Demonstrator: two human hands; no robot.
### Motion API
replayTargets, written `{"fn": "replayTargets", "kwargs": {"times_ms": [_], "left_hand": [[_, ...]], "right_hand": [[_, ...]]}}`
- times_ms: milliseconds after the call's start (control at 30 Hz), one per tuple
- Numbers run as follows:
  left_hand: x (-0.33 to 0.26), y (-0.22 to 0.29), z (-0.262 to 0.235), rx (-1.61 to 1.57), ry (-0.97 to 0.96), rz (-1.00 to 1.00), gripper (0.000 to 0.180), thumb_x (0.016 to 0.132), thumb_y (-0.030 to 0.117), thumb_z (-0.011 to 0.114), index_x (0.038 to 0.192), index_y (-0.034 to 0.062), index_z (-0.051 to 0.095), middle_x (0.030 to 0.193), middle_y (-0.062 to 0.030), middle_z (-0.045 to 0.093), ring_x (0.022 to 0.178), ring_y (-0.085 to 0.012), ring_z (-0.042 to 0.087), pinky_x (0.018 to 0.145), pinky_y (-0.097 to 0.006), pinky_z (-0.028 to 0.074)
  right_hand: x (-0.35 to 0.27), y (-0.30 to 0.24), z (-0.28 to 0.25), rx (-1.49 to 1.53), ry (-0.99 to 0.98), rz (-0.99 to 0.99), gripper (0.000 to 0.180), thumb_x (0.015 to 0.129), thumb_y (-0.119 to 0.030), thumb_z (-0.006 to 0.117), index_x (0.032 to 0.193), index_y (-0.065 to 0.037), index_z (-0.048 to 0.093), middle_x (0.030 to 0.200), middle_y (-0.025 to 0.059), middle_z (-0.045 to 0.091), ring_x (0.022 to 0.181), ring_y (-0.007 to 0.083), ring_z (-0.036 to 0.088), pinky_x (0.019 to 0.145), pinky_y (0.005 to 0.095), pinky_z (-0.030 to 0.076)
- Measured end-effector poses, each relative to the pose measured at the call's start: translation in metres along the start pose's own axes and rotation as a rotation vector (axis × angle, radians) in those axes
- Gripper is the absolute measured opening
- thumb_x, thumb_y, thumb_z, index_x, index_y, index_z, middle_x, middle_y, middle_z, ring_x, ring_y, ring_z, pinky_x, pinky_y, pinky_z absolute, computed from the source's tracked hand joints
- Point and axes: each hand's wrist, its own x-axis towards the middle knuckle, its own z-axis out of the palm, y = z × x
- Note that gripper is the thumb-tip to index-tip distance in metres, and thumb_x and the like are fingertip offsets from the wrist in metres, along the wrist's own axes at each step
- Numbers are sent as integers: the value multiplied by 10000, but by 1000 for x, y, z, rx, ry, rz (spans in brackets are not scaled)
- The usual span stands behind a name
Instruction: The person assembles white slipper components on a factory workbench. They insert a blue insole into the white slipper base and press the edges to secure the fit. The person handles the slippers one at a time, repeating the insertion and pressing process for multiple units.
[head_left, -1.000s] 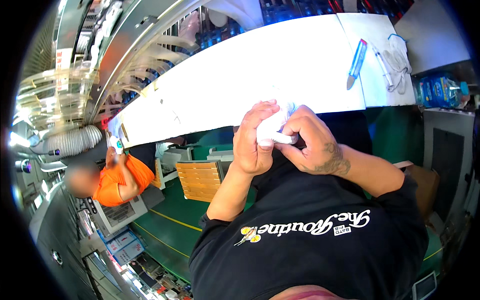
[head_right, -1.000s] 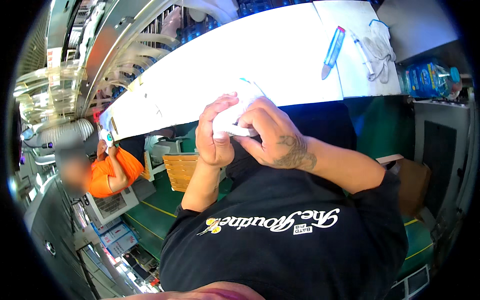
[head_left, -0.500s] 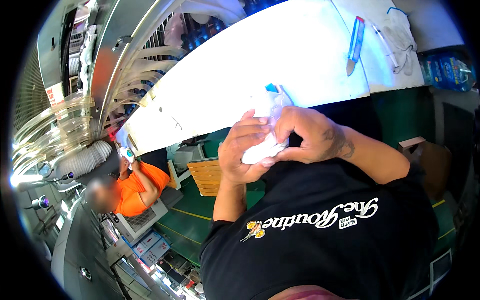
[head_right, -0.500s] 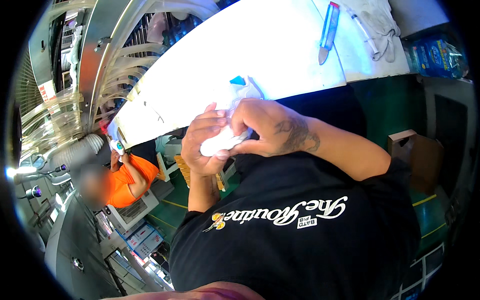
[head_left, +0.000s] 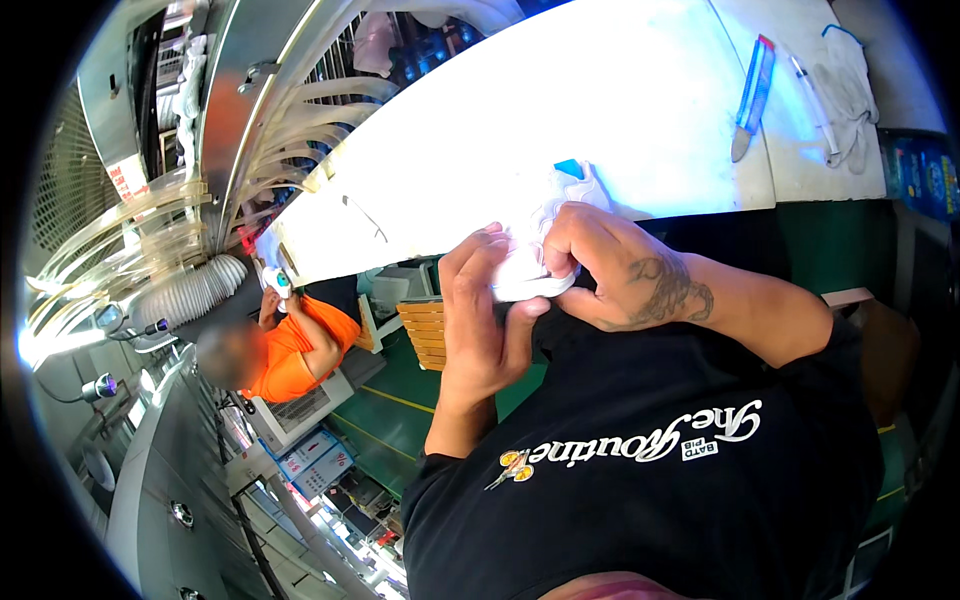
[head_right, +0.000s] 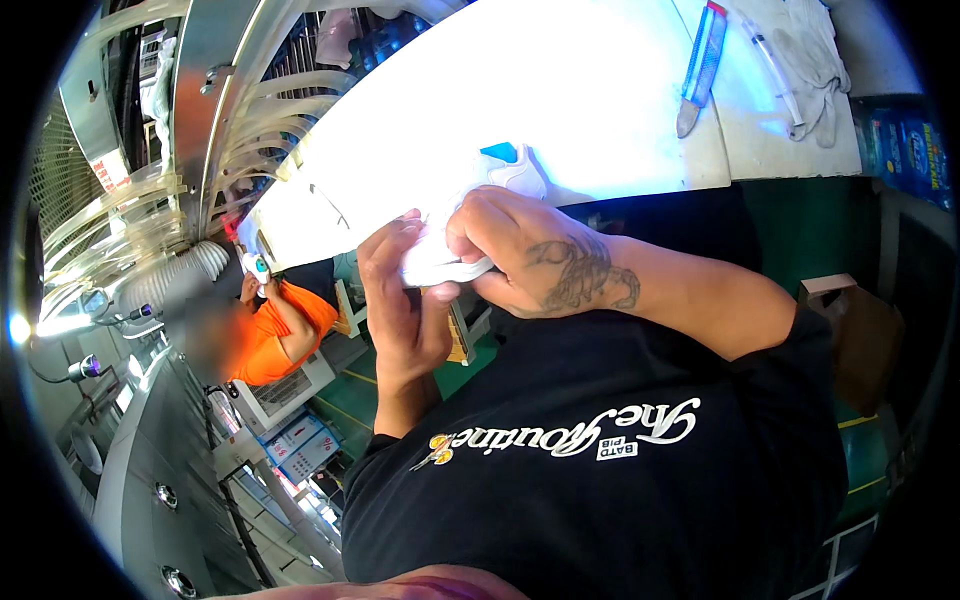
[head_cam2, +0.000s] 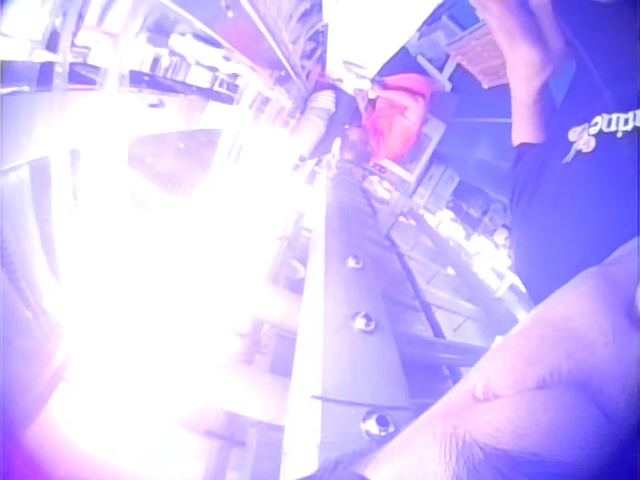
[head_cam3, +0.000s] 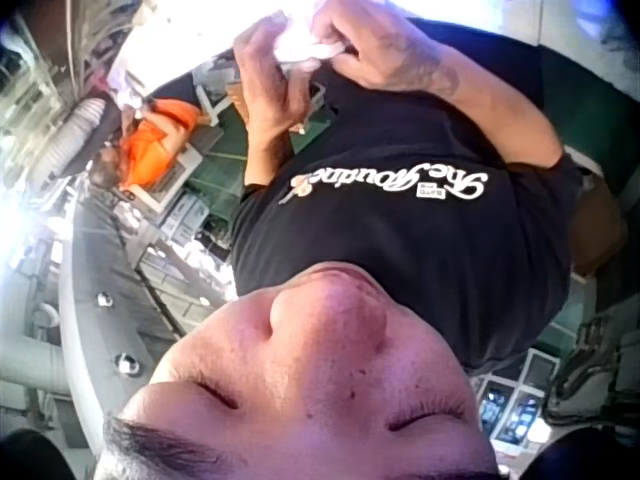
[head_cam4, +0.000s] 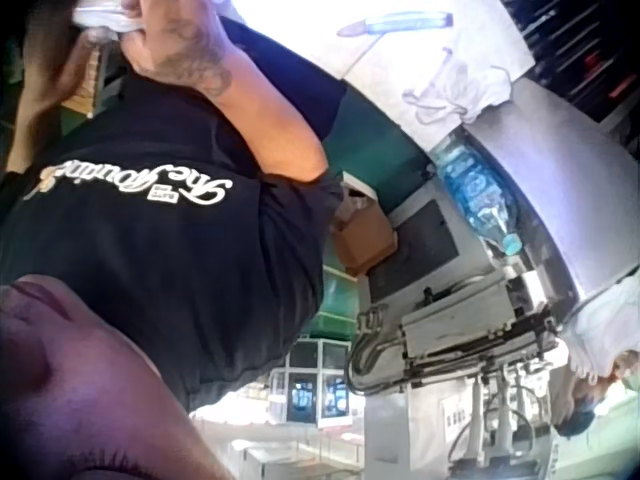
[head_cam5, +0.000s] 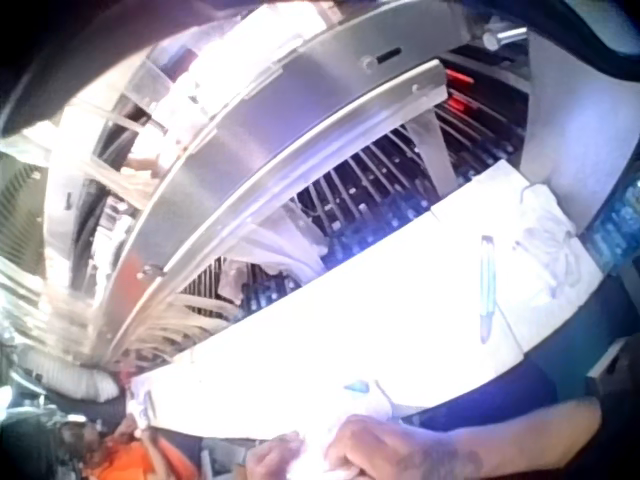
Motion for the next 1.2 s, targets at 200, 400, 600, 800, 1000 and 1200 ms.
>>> {"fn": "replayTargets", "kwargs": {"times_ms": [200,400,600,800,1000,1200], "left_hand": [[9,-7,0,-95,-19,2,415,1072,222,650,1367,-54,558,1330,-261,603,1271,-373,621,1111,-479,480],[13,1,12,-43,76,-41,395,1023,192,698,1313,-46,574,1279,-241,608,1243,-356,628,1089,-460,490],[20,-5,10,-39,79,42,676,818,201,962,1311,-47,572,1244,-238,630,1178,-379,653,1011,-453,537],[11,-15,13,-53,100,26,712,740,225,1023,1256,-15,596,1240,-214,652,1149,-358,671,969,-429,553],[19,-14,18,-31,132,83,626,726,155,1003,1188,5,607,1176,-203,668,1091,-341,689,923,-426,563],[10,-23,22,-37,233,49,587,724,132,980,1168,9,615,1123,-165,656,1035,-309,676,888,-401,548]], "right_hand": [[0,5,-10,81,-20,76,394,838,33,787,1107,-61,516,987,123,640,887,307,691,773,409,548],[8,5,-20,252,-34,218,423,826,16,812,1121,-59,518,993,111,650,884,292,690,776,404,548],[4,11,-16,74,4,56,463,826,-79,889,1110,-62,525,988,119,646,883,312,681,765,412,538],[-1,16,-11,-4,61,-8,444,804,-83,929,1030,-60,547,970,77,635,825,217,658,736,347,559],[-11,21,-16,65,48,202,506,818,-133,952,1057,-72,511,977,72,635,817,206,636,748,343,543],[-21,24,7,-197,153,102,509,809,-193,950,1101,-67,553,1063,105,625,928,284,653,833,405,545]]}}
